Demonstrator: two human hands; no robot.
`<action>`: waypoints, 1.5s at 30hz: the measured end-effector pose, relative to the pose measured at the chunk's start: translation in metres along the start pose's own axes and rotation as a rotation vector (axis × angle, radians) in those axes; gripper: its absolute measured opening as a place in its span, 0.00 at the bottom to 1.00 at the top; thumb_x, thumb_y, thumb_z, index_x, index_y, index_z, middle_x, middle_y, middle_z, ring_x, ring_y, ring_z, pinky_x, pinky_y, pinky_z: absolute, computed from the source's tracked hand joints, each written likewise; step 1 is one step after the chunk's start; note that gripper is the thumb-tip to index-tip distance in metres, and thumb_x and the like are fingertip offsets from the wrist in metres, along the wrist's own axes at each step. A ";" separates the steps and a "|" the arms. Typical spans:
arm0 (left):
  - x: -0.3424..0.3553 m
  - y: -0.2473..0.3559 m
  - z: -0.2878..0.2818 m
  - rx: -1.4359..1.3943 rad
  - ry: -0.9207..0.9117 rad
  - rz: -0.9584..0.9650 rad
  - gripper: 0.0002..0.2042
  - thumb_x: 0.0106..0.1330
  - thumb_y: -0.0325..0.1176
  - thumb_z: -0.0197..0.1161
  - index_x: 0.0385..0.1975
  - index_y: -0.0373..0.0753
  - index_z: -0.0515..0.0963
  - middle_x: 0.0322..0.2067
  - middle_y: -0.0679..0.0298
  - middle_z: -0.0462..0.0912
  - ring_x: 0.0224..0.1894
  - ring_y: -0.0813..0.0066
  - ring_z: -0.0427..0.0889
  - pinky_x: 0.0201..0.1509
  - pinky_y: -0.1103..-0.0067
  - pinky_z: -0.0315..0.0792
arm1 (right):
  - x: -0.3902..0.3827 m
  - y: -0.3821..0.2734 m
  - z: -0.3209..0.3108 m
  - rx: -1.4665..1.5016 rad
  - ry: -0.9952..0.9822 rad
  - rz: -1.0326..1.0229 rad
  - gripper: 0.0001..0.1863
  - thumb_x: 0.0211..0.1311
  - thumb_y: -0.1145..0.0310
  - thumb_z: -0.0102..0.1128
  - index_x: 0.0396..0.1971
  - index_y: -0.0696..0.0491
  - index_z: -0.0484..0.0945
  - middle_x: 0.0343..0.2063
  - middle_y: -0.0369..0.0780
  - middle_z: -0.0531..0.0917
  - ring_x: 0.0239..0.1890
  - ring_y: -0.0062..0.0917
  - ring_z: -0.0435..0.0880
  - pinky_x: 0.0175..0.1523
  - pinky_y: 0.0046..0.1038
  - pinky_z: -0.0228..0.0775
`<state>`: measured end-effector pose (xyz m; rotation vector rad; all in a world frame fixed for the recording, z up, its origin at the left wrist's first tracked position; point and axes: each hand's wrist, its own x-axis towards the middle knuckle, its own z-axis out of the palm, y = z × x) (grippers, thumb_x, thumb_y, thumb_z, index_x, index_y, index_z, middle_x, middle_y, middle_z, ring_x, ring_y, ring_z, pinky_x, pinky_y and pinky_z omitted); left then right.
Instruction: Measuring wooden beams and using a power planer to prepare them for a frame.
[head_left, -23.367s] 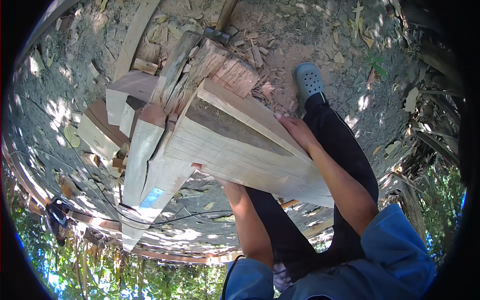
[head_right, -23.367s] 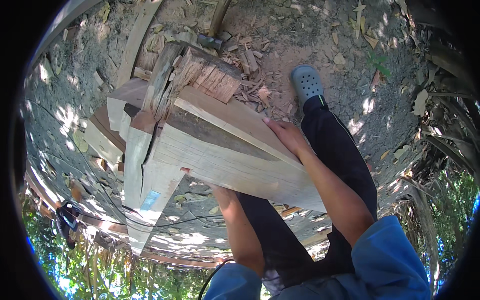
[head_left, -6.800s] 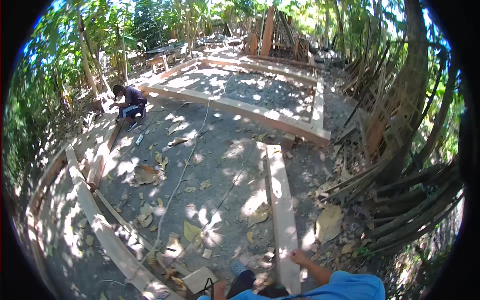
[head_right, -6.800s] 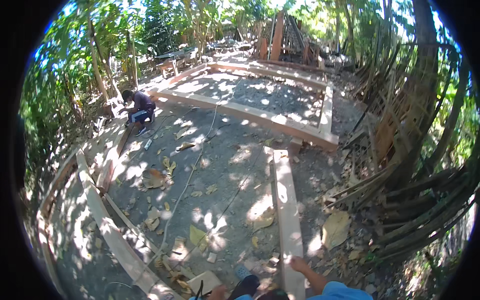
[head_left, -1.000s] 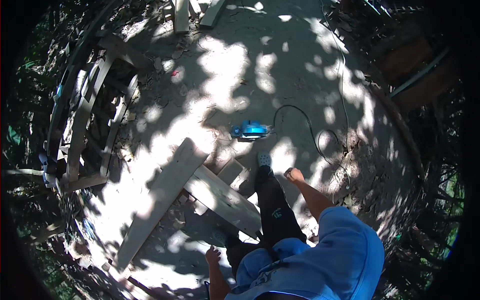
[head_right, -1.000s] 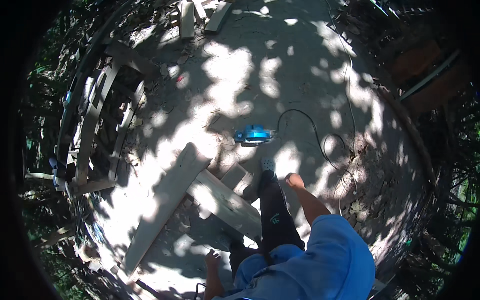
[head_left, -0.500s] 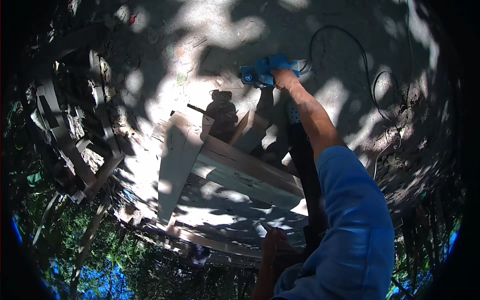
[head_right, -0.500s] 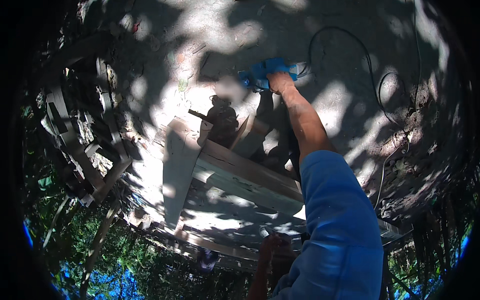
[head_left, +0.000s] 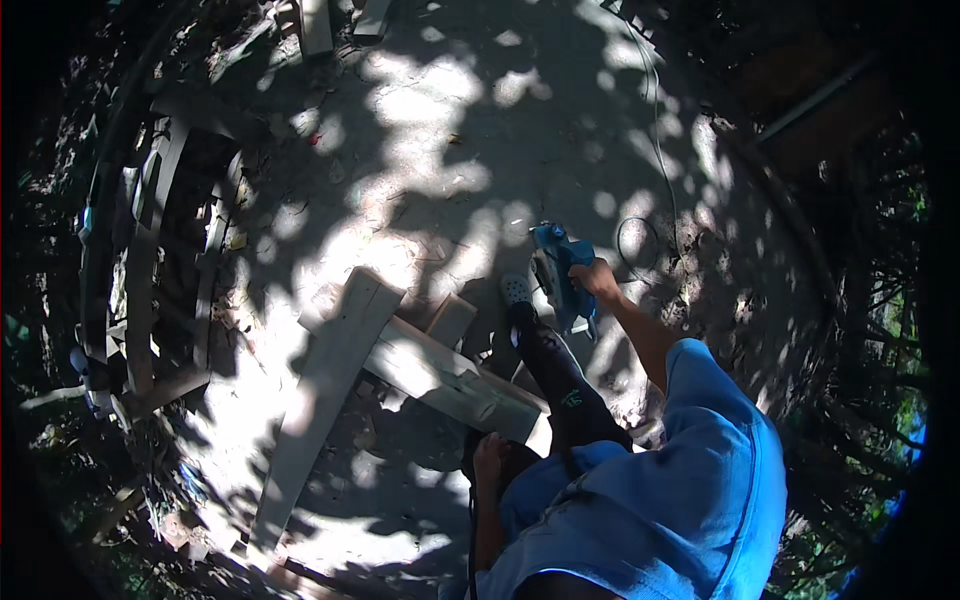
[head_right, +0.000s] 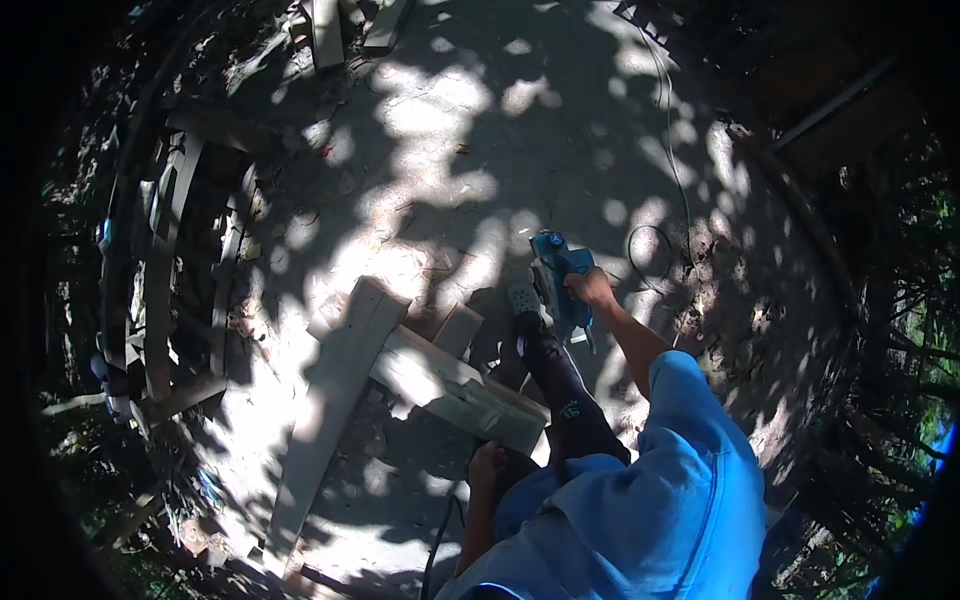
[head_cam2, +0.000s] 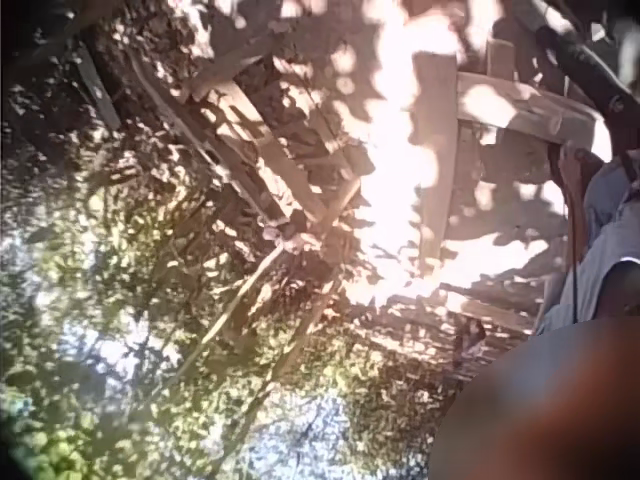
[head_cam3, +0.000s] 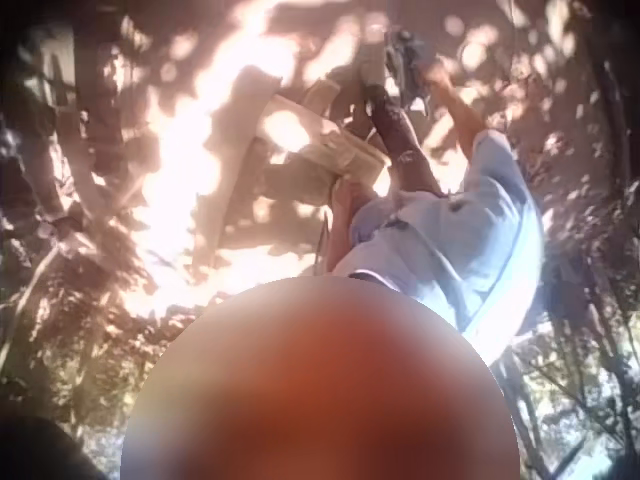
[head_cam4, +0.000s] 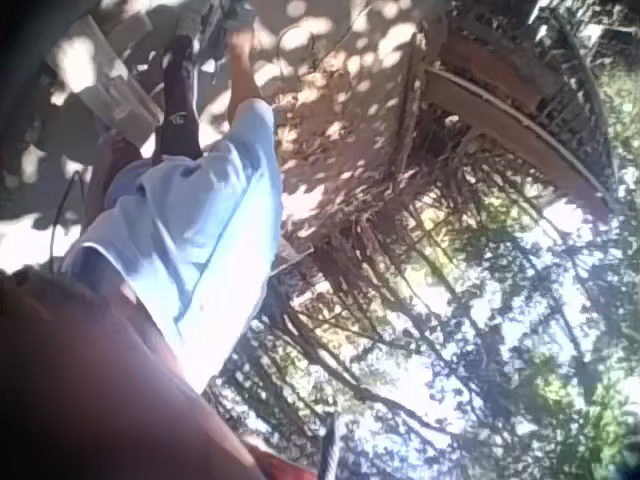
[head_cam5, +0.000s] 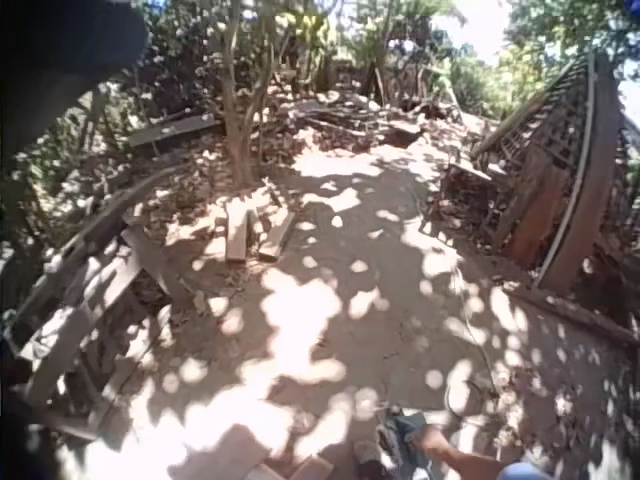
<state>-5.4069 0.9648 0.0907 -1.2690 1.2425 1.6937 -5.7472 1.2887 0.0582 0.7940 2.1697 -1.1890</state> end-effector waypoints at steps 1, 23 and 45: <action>-0.007 0.019 -0.010 0.009 -0.012 0.055 0.21 0.66 0.49 0.54 0.49 0.39 0.74 0.38 0.63 0.81 0.38 0.73 0.81 0.41 0.74 0.72 | -0.045 0.002 -0.020 0.264 0.097 -0.033 0.11 0.46 0.66 0.62 0.25 0.59 0.79 0.20 0.41 0.82 0.20 0.26 0.81 0.31 0.28 0.75; -0.209 -0.144 0.093 0.497 -0.908 -0.559 0.37 0.62 0.69 0.41 0.50 0.35 0.68 0.43 0.52 0.76 0.38 0.58 0.76 0.47 0.64 0.71 | -0.791 0.282 0.153 2.116 1.367 -0.137 0.07 0.53 0.71 0.53 0.33 0.53 0.71 0.19 0.33 0.70 0.22 0.21 0.72 0.31 0.28 0.72; -0.634 -0.241 0.314 0.463 -1.726 0.317 0.22 0.67 0.52 0.49 0.31 0.33 0.68 0.17 0.67 0.63 0.15 0.76 0.63 0.21 0.80 0.63 | -1.050 0.353 0.827 1.978 1.534 1.340 0.11 0.56 0.64 0.56 0.24 0.57 0.78 0.19 0.40 0.79 0.17 0.25 0.77 0.21 0.26 0.69</action>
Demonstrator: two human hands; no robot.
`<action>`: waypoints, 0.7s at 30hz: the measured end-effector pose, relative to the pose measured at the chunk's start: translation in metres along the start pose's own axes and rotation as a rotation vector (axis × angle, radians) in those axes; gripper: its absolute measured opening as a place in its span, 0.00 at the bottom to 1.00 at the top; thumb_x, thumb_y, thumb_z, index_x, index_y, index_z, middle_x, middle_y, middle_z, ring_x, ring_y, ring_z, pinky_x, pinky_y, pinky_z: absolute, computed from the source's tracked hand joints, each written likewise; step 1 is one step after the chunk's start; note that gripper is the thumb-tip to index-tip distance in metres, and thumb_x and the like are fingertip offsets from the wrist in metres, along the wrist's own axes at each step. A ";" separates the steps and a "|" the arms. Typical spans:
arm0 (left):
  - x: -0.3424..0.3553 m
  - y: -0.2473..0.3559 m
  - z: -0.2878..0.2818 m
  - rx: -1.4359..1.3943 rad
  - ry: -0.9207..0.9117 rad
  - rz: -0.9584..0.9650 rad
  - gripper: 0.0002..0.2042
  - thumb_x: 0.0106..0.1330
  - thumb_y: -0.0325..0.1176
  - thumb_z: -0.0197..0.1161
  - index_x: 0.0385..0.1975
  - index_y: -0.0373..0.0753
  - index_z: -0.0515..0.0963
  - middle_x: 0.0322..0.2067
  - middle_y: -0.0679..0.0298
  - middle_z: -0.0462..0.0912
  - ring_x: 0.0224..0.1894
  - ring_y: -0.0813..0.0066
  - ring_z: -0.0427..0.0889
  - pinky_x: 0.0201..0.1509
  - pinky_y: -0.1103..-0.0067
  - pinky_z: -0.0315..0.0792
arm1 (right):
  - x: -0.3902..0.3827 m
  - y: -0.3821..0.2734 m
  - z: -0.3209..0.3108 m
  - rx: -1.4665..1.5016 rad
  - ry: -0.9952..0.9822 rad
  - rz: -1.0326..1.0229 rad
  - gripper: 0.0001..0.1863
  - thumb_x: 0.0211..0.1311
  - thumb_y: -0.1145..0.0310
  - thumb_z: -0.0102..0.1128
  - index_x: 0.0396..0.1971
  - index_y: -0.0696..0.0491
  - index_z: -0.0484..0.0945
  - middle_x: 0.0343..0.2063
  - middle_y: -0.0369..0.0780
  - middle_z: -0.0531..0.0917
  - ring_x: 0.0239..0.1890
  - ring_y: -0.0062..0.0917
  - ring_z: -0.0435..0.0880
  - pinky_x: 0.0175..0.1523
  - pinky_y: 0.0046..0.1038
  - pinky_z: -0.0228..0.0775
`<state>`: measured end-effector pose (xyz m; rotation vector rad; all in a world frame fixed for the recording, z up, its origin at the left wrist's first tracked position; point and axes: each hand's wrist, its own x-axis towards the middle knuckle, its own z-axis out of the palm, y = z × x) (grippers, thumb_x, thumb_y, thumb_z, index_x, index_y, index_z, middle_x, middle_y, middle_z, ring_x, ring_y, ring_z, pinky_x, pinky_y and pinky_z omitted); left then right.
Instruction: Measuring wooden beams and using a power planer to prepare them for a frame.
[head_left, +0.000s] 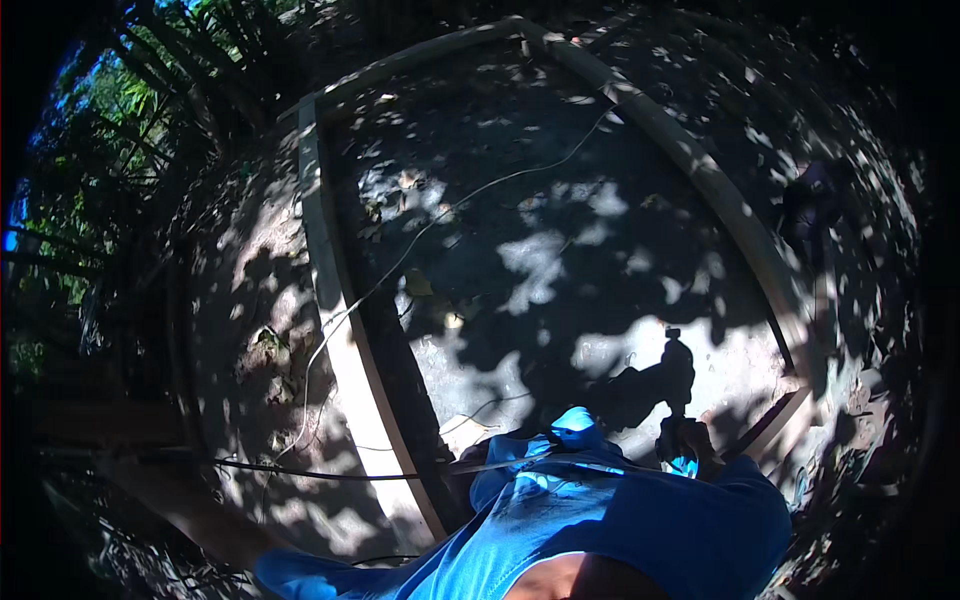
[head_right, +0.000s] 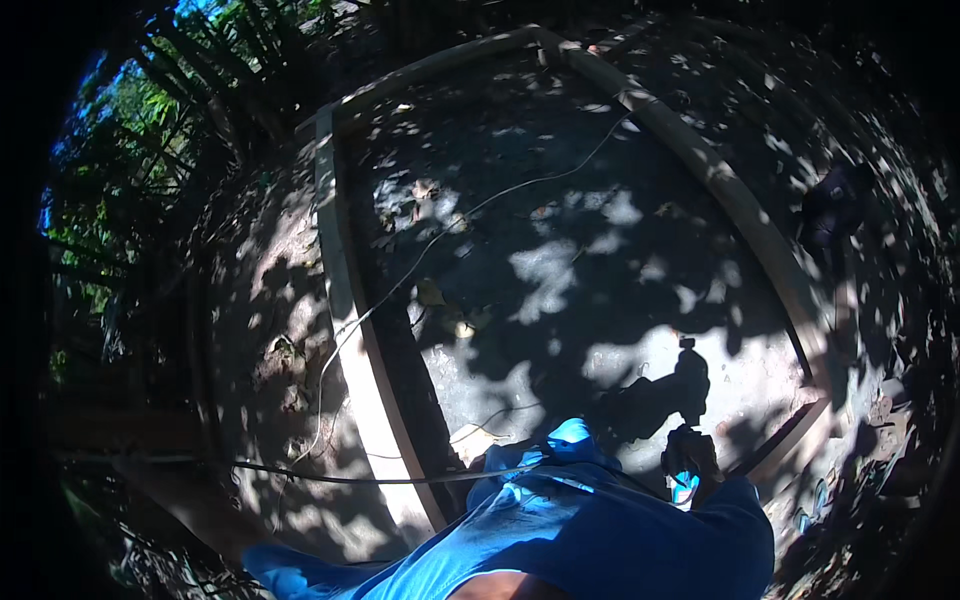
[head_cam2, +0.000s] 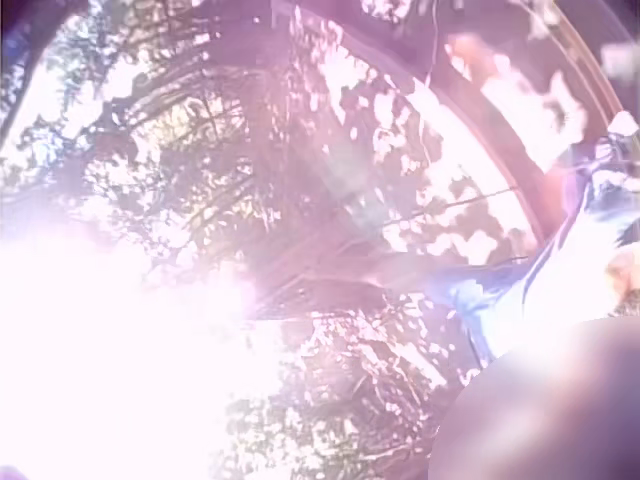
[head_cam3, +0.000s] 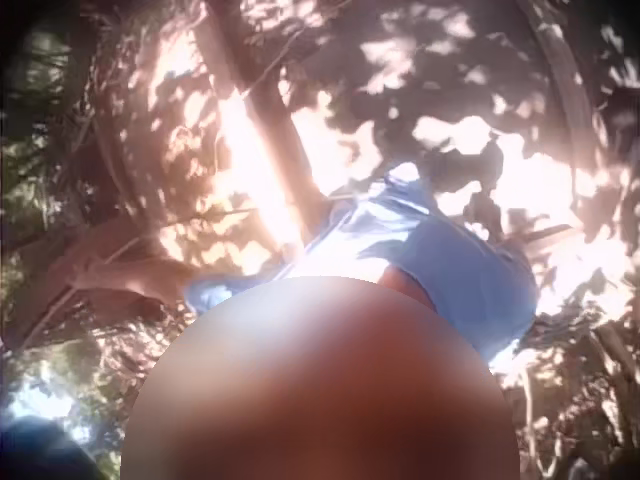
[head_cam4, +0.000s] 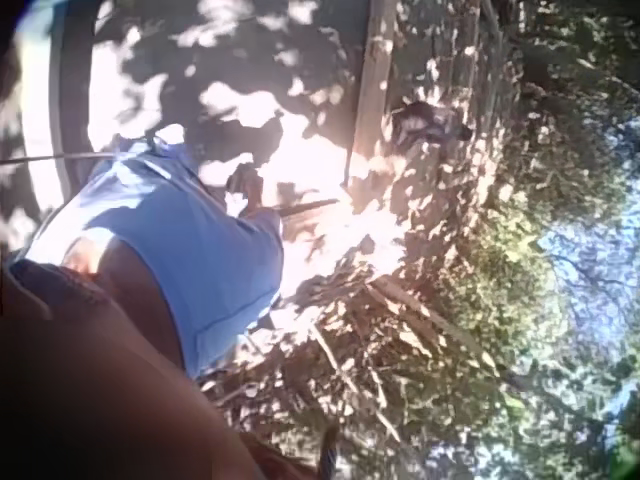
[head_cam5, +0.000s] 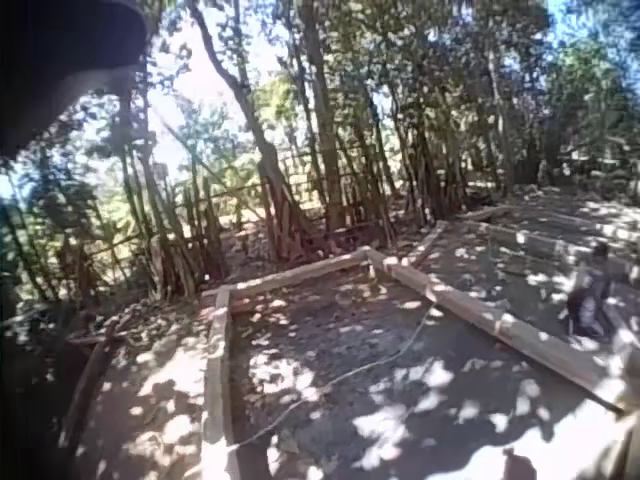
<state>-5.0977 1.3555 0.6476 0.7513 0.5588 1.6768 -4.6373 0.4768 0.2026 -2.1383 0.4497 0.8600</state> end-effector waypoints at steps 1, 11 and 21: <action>-0.029 -0.011 0.052 0.096 0.031 0.156 0.22 0.67 0.52 0.49 0.32 0.33 0.68 0.17 0.67 0.63 0.15 0.76 0.63 0.22 0.80 0.63 | 0.001 0.008 -0.005 0.044 0.026 0.025 0.11 0.56 0.64 0.56 0.24 0.57 0.78 0.19 0.40 0.79 0.17 0.24 0.77 0.21 0.26 0.69; -0.201 -0.216 0.415 0.191 -0.260 0.538 0.17 0.68 0.44 0.48 0.38 0.33 0.69 0.18 0.68 0.63 0.17 0.78 0.62 0.24 0.78 0.64 | 0.011 0.041 -0.008 0.388 0.228 0.306 0.12 0.57 0.64 0.57 0.24 0.58 0.79 0.19 0.40 0.79 0.16 0.24 0.77 0.20 0.26 0.69; -0.298 -0.495 0.677 -0.057 -0.565 0.205 0.14 0.68 0.37 0.47 0.44 0.33 0.69 0.19 0.68 0.62 0.19 0.80 0.61 0.27 0.77 0.64 | 0.086 0.027 0.026 0.938 0.620 0.045 0.12 0.57 0.64 0.58 0.24 0.58 0.80 0.19 0.40 0.80 0.15 0.24 0.77 0.19 0.25 0.68</action>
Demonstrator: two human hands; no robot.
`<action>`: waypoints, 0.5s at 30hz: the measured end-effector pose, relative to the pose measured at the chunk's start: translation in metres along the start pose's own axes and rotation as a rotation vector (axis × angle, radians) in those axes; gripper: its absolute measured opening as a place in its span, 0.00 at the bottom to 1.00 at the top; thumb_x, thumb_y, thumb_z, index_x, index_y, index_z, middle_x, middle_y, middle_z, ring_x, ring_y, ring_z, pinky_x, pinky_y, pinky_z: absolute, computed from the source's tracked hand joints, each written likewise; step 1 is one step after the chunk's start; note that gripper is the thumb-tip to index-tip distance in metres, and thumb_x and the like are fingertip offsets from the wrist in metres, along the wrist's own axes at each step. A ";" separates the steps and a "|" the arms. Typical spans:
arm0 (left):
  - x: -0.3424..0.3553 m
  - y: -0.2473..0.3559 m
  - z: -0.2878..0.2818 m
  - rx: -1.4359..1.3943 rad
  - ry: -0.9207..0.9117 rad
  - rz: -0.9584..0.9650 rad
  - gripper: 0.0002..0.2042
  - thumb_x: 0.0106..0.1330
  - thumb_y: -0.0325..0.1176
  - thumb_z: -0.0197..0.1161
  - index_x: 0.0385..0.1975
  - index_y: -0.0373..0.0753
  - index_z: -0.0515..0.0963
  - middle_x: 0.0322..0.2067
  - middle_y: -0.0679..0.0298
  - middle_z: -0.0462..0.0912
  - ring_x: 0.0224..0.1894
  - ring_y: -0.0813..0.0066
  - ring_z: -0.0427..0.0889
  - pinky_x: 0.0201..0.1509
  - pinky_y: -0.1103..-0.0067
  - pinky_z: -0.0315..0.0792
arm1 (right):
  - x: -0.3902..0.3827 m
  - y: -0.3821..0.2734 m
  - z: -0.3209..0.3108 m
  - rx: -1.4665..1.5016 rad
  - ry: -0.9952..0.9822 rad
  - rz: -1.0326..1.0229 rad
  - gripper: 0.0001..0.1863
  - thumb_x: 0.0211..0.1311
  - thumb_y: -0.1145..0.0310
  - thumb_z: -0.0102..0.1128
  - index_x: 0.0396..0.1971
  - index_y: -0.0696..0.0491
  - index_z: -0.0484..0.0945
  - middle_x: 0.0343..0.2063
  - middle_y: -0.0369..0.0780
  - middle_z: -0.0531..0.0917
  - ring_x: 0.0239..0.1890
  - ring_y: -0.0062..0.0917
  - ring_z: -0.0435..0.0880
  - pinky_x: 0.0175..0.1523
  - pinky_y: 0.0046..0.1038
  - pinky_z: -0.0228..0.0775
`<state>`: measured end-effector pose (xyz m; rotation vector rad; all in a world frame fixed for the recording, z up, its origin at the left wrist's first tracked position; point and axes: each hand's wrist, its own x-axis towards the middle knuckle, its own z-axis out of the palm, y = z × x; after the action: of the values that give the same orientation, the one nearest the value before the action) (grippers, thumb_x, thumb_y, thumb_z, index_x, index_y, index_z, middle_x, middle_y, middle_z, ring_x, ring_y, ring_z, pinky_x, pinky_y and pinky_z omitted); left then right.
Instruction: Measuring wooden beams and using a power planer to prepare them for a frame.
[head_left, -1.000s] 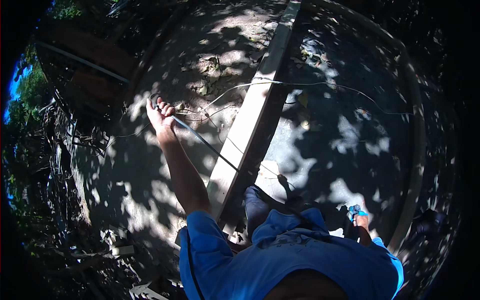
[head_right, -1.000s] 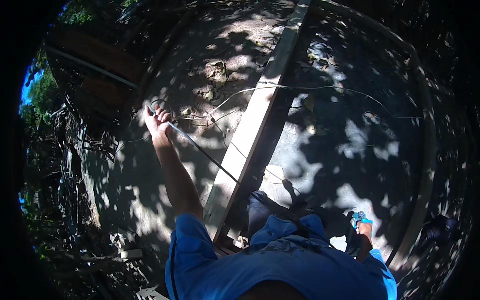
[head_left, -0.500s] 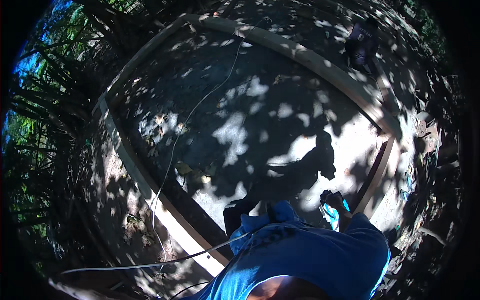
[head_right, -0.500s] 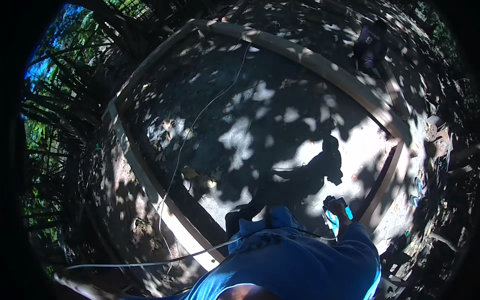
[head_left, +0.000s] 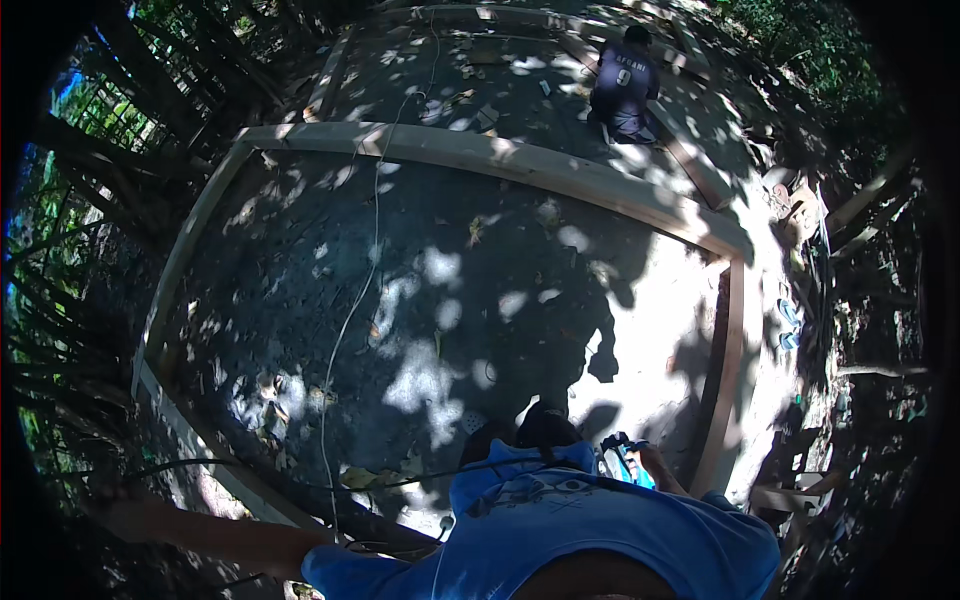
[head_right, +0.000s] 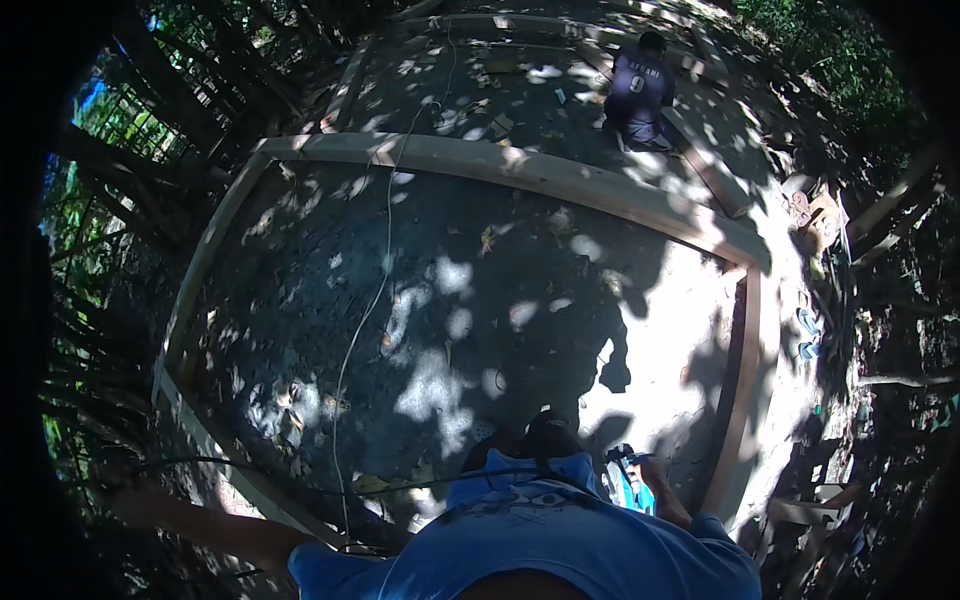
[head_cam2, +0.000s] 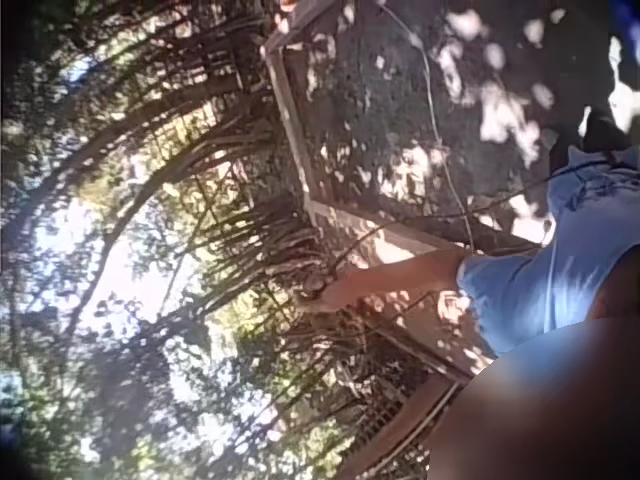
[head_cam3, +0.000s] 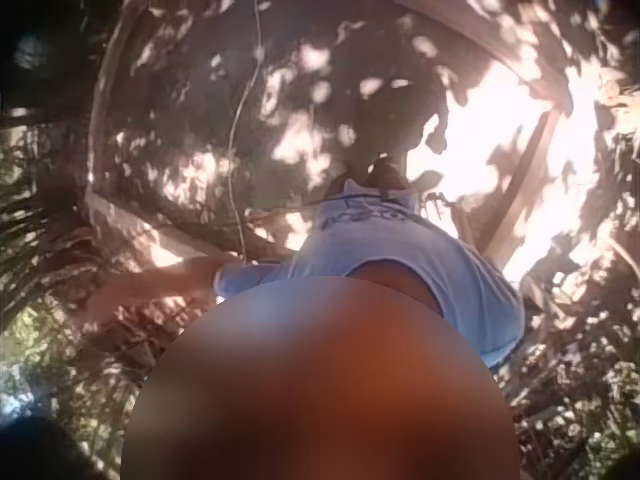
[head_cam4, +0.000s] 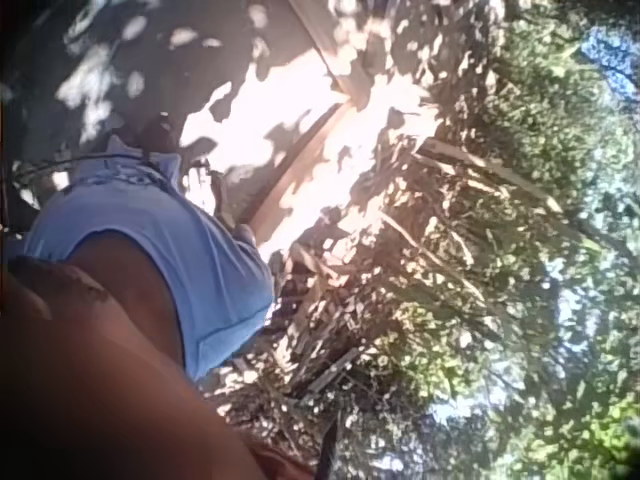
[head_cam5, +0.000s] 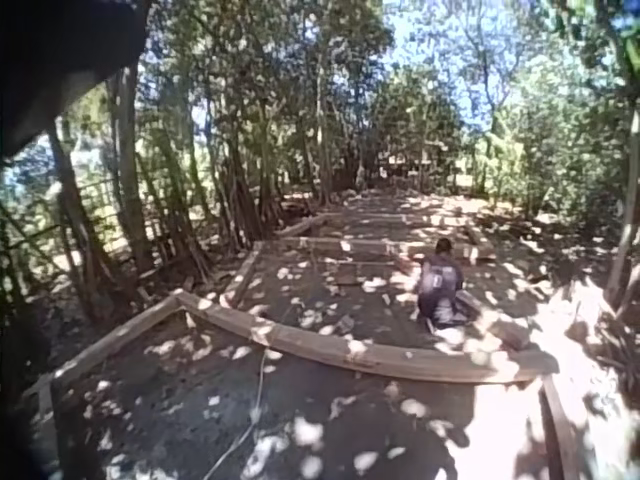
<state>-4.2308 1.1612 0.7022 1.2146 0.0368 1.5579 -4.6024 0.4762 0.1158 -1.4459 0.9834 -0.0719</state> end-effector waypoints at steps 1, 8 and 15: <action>-0.009 -0.021 0.033 -0.065 -0.045 -0.031 0.14 0.68 0.37 0.47 0.44 0.33 0.69 0.19 0.68 0.62 0.19 0.80 0.61 0.27 0.76 0.64 | 0.000 -0.025 0.018 -0.058 0.026 0.172 0.10 0.56 0.66 0.58 0.22 0.57 0.80 0.19 0.39 0.80 0.17 0.23 0.78 0.21 0.25 0.68; -0.032 -0.155 0.208 -0.557 -0.376 -0.212 0.19 0.72 0.42 0.42 0.43 0.30 0.69 0.18 0.68 0.61 0.19 0.79 0.59 0.30 0.74 0.63 | 0.068 -0.145 0.094 -0.343 0.077 0.438 0.11 0.52 0.62 0.61 0.25 0.56 0.80 0.21 0.42 0.82 0.21 0.23 0.82 0.24 0.27 0.72; -0.073 -0.261 0.341 -0.589 -0.467 -0.337 0.17 0.74 0.39 0.41 0.47 0.29 0.67 0.19 0.68 0.58 0.19 0.79 0.59 0.30 0.78 0.63 | 0.268 -0.226 0.145 -0.730 -0.032 0.156 0.13 0.54 0.59 0.64 0.29 0.54 0.81 0.19 0.43 0.81 0.21 0.26 0.83 0.23 0.29 0.72</action>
<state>-3.8196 1.0244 0.6624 0.9996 -0.4673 0.8726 -4.2342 0.3886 0.1427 -2.0087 1.1520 0.4681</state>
